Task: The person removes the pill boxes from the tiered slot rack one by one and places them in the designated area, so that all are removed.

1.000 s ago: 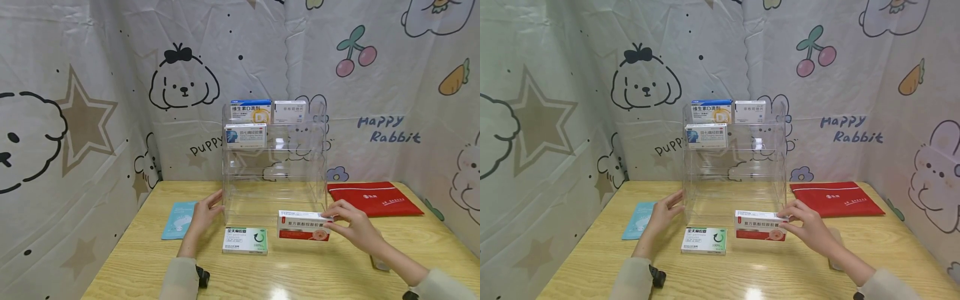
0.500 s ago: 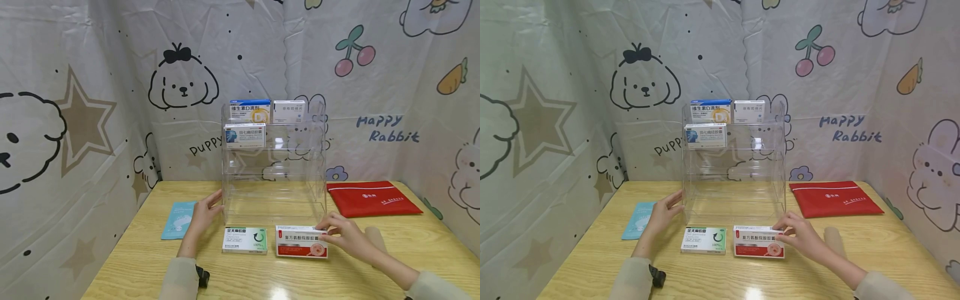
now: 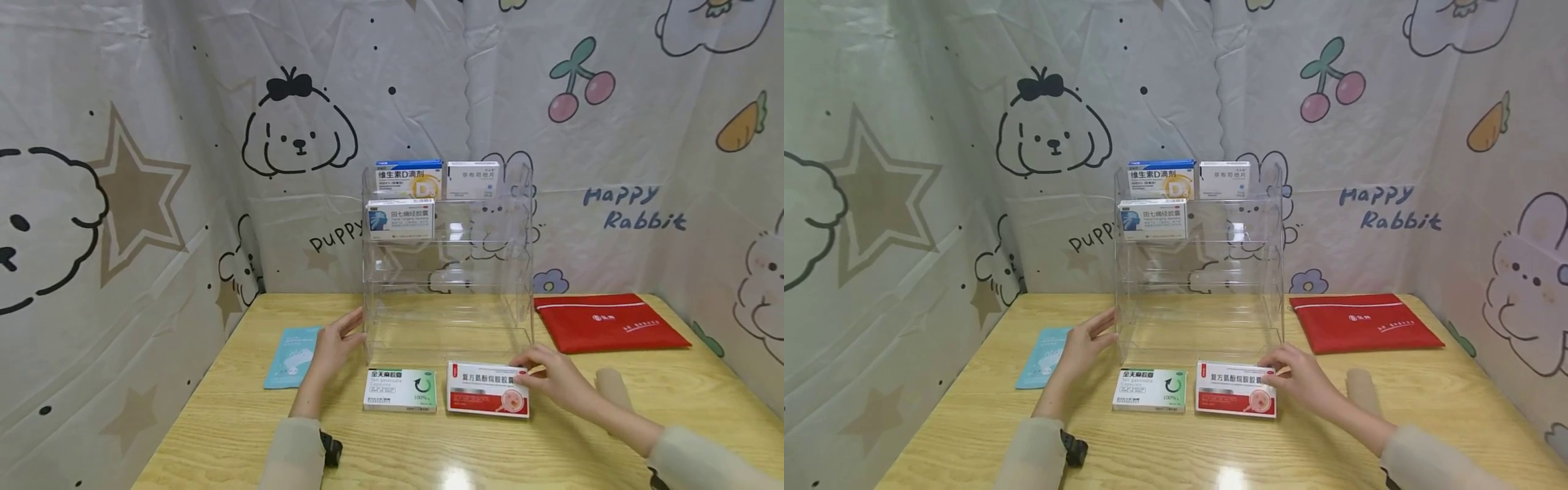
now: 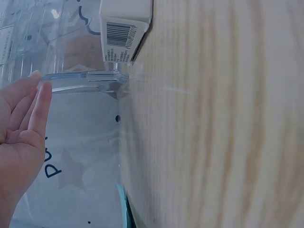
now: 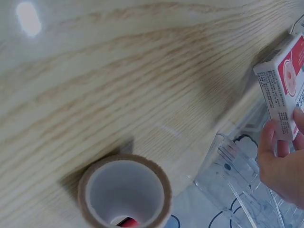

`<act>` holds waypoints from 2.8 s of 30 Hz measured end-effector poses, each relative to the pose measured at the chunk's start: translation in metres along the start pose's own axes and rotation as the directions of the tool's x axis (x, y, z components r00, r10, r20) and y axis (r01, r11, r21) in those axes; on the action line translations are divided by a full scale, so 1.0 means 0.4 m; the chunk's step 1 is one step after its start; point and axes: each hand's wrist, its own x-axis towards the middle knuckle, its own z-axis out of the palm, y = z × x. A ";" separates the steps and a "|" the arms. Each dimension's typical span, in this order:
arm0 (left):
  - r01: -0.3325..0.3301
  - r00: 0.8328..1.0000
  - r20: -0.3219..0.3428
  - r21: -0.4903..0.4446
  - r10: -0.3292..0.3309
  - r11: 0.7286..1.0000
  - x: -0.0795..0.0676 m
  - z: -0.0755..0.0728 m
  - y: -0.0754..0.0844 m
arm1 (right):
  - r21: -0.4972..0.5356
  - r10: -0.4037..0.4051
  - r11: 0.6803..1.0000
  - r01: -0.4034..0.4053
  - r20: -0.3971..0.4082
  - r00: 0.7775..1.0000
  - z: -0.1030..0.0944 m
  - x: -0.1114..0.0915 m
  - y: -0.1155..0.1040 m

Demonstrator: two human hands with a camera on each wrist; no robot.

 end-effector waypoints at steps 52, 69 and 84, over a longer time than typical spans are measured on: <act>-0.009 1.000 -0.003 -0.016 0.008 1.000 0.001 0.000 -0.003 | -0.097 0.116 0.990 -0.107 0.092 0.989 0.021 0.045 -0.005; -0.008 1.000 -0.008 -0.026 0.008 1.000 0.000 -0.001 -0.002 | -0.056 -0.166 0.986 0.158 -0.178 0.970 -0.048 0.220 -0.113; -0.015 1.000 -0.017 -0.005 0.015 1.000 0.001 -0.002 -0.004 | -0.013 -0.135 0.990 0.138 -0.308 0.942 -0.038 0.409 -0.174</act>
